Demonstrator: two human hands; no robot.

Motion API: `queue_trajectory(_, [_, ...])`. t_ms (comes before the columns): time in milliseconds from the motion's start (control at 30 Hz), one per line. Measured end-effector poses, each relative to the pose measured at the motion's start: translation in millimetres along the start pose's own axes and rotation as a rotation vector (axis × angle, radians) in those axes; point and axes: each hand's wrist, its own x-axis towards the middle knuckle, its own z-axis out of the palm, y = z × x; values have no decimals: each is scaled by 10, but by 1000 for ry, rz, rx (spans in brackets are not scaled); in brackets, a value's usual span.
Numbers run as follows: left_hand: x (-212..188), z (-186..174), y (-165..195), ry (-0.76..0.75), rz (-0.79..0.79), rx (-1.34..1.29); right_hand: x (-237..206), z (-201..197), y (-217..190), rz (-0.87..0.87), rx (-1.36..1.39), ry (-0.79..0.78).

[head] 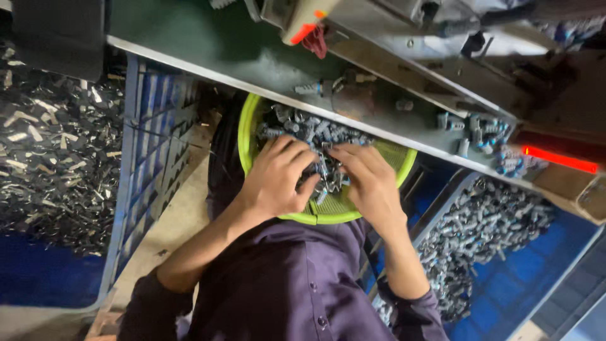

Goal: The person picks small cylindrical components and metal rings from a green basket and inserts them into a machine. The machine processes the items, and the person collects the finished keychains, placing them into a blue bin. The process is repeated continuously.

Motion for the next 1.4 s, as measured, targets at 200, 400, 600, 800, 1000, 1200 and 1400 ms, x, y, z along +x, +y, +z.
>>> queue_trajectory(200, [14,78,-47,-32,-49,-5,-97,146,87,-87,72,-146])
queue_trajectory(400, [-10,92,1,-63,-169,57,-324,129,154,-65,-12,-83])
queue_trajectory(600, [136,3,204,-80,94,-27,-431,28,178,28,-9,109])
queue_trajectory(800, [248,325,296,10,200,108,-486,122,95,302,269,278])
queue_trajectory(1000, [171,433,261,28,284,150,-502,180,50,620,273,421])
queue_trajectory(1200, [157,231,336,-15,255,44,-512,-157,222,328,176,695])
queue_trajectory(1400, [346,321,325,-42,176,100,77,-856,370,229,223,526])
